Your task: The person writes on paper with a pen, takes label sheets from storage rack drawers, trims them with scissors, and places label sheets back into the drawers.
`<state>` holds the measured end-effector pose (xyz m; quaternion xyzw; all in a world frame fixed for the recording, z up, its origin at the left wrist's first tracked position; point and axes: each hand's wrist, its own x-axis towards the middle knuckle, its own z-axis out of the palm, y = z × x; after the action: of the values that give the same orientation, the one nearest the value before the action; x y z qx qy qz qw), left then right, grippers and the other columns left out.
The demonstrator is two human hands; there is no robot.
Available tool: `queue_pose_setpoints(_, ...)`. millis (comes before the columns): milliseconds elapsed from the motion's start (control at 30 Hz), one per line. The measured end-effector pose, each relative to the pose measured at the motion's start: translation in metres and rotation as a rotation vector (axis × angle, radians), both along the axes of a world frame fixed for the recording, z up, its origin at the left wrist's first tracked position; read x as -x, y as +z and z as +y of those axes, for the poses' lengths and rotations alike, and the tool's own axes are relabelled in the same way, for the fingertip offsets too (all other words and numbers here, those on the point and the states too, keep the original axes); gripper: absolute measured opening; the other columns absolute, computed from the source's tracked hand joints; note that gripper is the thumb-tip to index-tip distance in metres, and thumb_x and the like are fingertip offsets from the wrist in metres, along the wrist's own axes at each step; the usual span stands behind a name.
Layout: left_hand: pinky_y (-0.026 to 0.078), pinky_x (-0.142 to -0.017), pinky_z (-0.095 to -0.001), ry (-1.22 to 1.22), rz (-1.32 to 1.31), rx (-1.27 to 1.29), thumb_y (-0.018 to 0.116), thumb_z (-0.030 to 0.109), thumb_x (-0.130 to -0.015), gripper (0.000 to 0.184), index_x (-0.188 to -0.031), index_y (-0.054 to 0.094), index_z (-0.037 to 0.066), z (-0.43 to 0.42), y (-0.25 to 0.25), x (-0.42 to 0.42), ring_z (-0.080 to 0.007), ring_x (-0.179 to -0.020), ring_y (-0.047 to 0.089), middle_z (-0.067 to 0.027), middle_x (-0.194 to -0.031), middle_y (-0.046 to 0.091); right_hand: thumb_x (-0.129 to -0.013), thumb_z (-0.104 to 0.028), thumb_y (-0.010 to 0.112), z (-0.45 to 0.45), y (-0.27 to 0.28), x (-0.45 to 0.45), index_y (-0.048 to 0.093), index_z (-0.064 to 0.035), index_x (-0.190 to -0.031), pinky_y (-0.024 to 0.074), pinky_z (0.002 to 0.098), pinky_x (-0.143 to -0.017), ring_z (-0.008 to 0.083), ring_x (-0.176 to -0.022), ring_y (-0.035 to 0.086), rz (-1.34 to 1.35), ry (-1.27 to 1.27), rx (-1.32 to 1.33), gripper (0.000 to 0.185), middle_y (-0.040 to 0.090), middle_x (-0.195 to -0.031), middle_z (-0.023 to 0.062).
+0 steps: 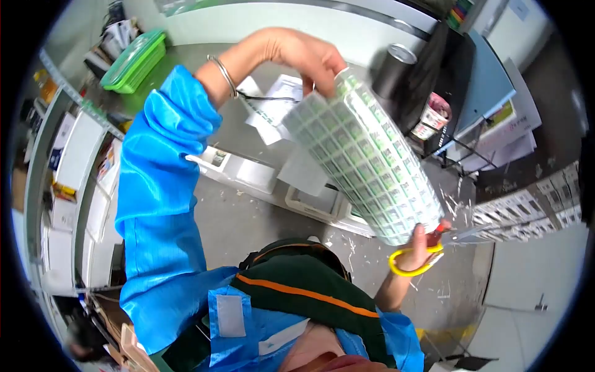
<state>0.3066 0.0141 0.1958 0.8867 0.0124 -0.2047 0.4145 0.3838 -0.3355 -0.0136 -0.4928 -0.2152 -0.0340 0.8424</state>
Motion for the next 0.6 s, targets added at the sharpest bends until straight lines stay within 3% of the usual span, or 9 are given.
queue_pose_setpoints(67, 0.050, -0.065, -0.0268, 0.068, -0.224, -0.171, 0.061, 0.016, -0.077, 0.025, -0.097, 0.061, 0.001, -0.002, 0.004, -0.027, -0.0132, -0.074, 0.061, -0.0039, -0.081, 0.064, -0.075, 0.005, 0.055, 0.004, -0.021, 0.016, 0.040, -0.0059, -0.119, 0.0362, 0.0347, -0.092, 0.0198, -0.102, 0.049, 0.139, 0.090, -0.136, 0.048, 0.050, -0.110, 0.0111)
queue_pose_setpoints(167, 0.048, -0.070, -0.0306, 0.337, -0.528, -0.403, 0.059, 0.020, -0.078, 0.034, -0.108, 0.057, 0.004, -0.012, -0.021, -0.049, -0.0161, -0.075, 0.059, -0.0075, -0.086, 0.063, -0.075, 0.004, 0.056, 0.022, -0.037, 0.047, 0.038, -0.0066, -0.119, 0.0413, 0.0314, -0.083, 0.0155, -0.095, 0.048, 0.356, -0.032, 0.274, 0.050, 0.051, -0.105, 0.0101)
queue_pose_setpoints(200, 0.047, -0.075, -0.0302, 0.230, -1.226, -0.922, 0.059, 0.021, -0.079, 0.034, -0.109, 0.056, 0.004, 0.000, -0.058, -0.053, -0.0166, -0.081, 0.059, -0.0070, -0.088, 0.062, -0.076, 0.001, 0.060, 0.033, -0.029, 0.058, 0.039, -0.0035, -0.119, 0.0391, 0.0332, -0.087, 0.0179, -0.098, 0.047, 0.426, -0.040, 0.247, 0.049, 0.049, -0.105, 0.0113)
queue_pose_setpoints(267, 0.049, -0.069, -0.0289, 0.311, -1.449, -0.754, 0.060, 0.017, -0.080, 0.024, -0.098, 0.058, 0.001, -0.031, -0.068, -0.021, -0.0182, -0.077, 0.062, -0.0084, -0.084, 0.063, -0.078, -0.002, 0.061, 0.047, -0.037, 0.066, 0.038, 0.0029, -0.120, 0.0381, 0.0365, -0.089, 0.0226, -0.100, 0.047, 0.413, -0.054, 0.224, 0.048, 0.047, -0.108, 0.0147)
queue_pose_setpoints(333, 0.048, -0.069, -0.0305, 0.651, -0.996, -0.295, 0.059, 0.013, -0.081, 0.021, -0.099, 0.056, 0.002, -0.074, -0.115, 0.037, -0.0221, -0.078, 0.061, -0.0122, -0.089, 0.061, -0.078, 0.000, 0.058, 0.052, -0.030, 0.070, 0.034, 0.0022, -0.122, 0.0386, 0.0370, -0.089, 0.0249, -0.102, 0.047, 0.591, 0.100, 0.067, 0.050, 0.043, -0.112, 0.0167)
queue_pose_setpoints(400, 0.048, -0.074, -0.0307, 0.679, -0.471, -0.039, 0.061, 0.012, -0.081, 0.022, -0.099, 0.056, 0.001, -0.106, -0.161, 0.091, -0.0209, -0.086, 0.061, -0.0123, -0.089, 0.060, -0.079, 0.002, 0.055, 0.052, -0.037, 0.072, 0.033, -0.0011, -0.123, 0.0385, 0.0377, -0.091, 0.0261, -0.105, 0.045, 0.648, 0.134, 0.060, 0.049, 0.041, -0.115, 0.0172)
queue_pose_setpoints(433, 0.045, -0.072, -0.0254, 0.667, -0.214, 0.029, 0.059, 0.019, -0.086, 0.028, -0.108, 0.056, 0.002, -0.123, -0.181, 0.114, -0.0128, -0.079, 0.056, -0.0070, -0.094, 0.061, -0.080, 0.002, 0.054, 0.053, -0.039, 0.073, 0.033, -0.0017, -0.122, 0.0383, 0.0380, -0.091, 0.0261, -0.106, 0.045, 0.638, 0.130, 0.048, 0.047, 0.041, -0.115, 0.0173)
queue_pose_setpoints(500, 0.045, -0.075, -0.0259, 0.664, -0.084, 0.412, 0.058, 0.021, -0.087, 0.035, -0.117, 0.051, 0.005, -0.151, -0.226, 0.143, -0.0144, -0.090, 0.056, -0.0064, -0.107, 0.058, -0.081, 0.003, 0.053, 0.055, -0.042, 0.075, 0.035, -0.0028, -0.120, 0.0378, 0.0388, -0.092, 0.0261, -0.107, 0.045, 0.607, 0.140, 0.033, 0.044, 0.041, -0.115, 0.0177)
queue_pose_setpoints(600, 0.045, -0.082, -0.0289, 1.036, 0.091, 1.197, 0.058, 0.022, -0.086, 0.045, -0.125, 0.042, 0.006, -0.188, -0.242, 0.137, -0.0168, -0.100, 0.053, -0.0072, -0.117, 0.052, -0.080, 0.004, 0.051, 0.057, -0.046, 0.077, 0.036, -0.0078, -0.118, 0.0391, 0.0406, -0.092, 0.0264, -0.107, 0.047, 0.601, 0.161, 0.024, 0.043, 0.044, -0.118, 0.0163)
